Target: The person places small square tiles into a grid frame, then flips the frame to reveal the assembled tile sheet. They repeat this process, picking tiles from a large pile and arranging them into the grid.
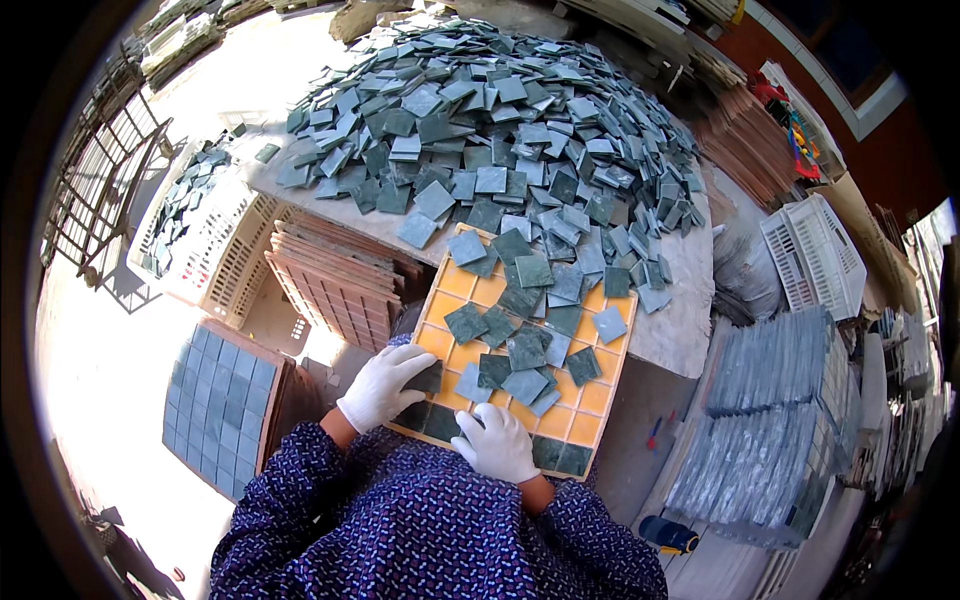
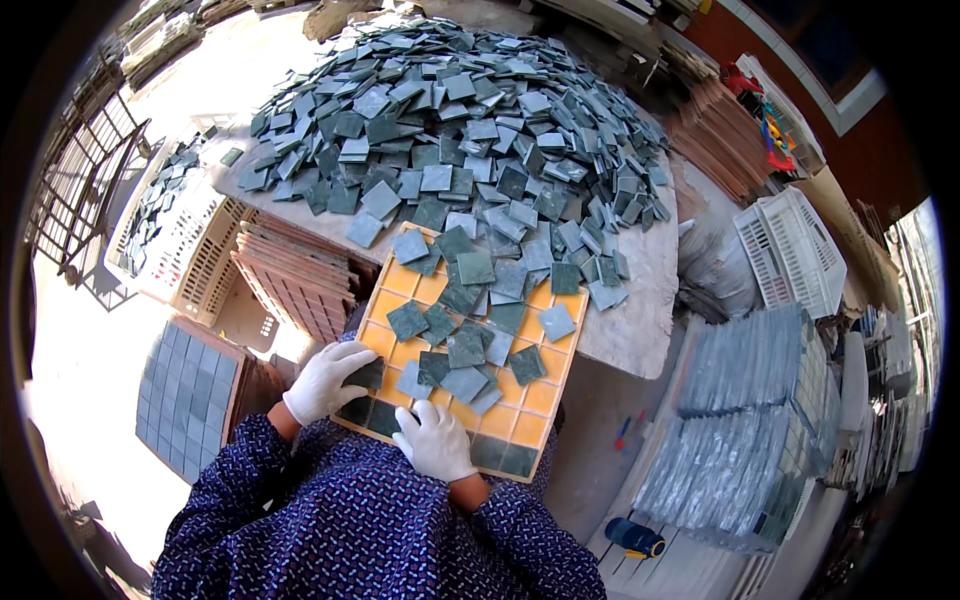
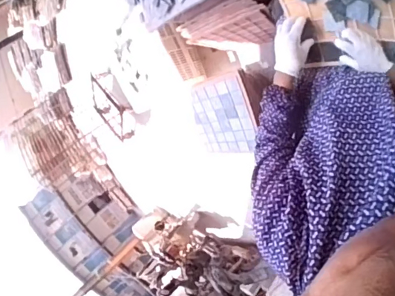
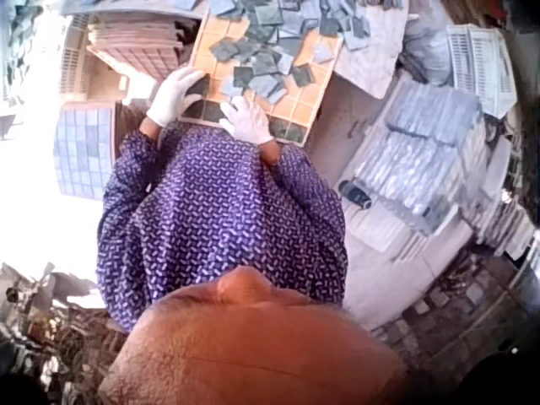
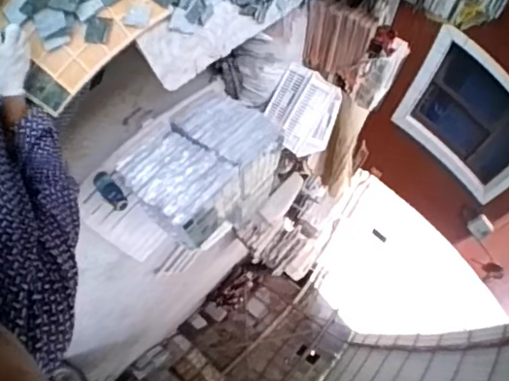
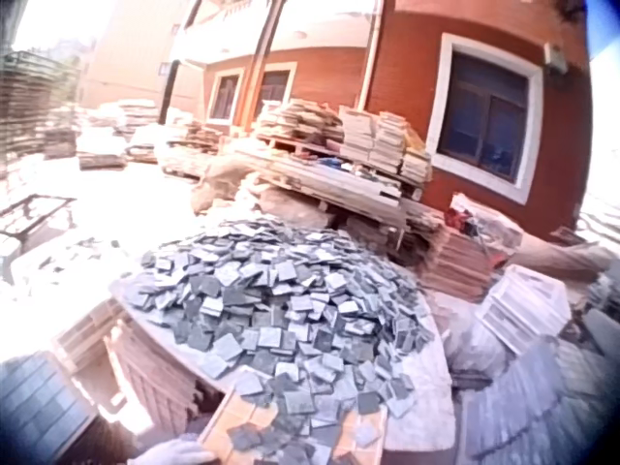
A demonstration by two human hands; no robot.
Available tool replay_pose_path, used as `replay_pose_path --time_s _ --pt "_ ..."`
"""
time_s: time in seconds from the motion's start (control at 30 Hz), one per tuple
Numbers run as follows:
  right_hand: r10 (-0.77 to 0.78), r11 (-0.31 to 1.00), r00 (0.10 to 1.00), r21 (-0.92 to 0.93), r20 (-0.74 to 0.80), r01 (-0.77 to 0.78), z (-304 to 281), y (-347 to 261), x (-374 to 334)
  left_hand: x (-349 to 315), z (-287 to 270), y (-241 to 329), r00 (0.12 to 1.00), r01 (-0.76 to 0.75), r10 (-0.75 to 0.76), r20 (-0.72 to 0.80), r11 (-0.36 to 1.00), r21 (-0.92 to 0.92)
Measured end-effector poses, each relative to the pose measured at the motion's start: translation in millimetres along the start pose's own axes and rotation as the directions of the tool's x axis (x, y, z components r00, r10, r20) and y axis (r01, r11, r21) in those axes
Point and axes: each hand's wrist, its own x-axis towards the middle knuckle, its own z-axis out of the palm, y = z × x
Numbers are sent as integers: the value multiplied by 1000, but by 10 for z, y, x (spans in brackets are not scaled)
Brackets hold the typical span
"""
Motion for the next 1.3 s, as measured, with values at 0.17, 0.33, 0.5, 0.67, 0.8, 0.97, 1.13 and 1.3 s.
replay_pose_path --time_s 0.17,0.33,0.5,0.67,0.8,0.97,1.13,1.3 --pt "111 990 985 74 129 -122 -212 110 -66 -120 -55 -105 999 13 -11 32 997 -72" --pt "86 996 984 18 -156 -84 -197 198 64 -29 -105 -134 996 -38 42 75 998 -54" --pt "126 992 990 -4 -63 -126 -179 96 356 82 -61 -100 995 -50 45 85 997 60" --pt "135 989 990 -50 -32 -136 -185 91 372 -66 -22 -154 999 -51 51 0 999 15" --pt "105 992 994 -63 -32 -107 -140 115 377 -166 84 -177 999 -39 39 -22 999 12" --pt "108 986 993 -120 -51 -113 -193 82 448 -222 52 -185 986 15 -20 -164 999 -29" --pt "109 985 990 -127 -85 -119 -156 111 520 -163 -52 -207 997 -28 28 -67 1000 0" --pt "135 986 949 134 -286 -100 -260 162 556 -34 -130 -265 991 -76 82 102 995 -62"
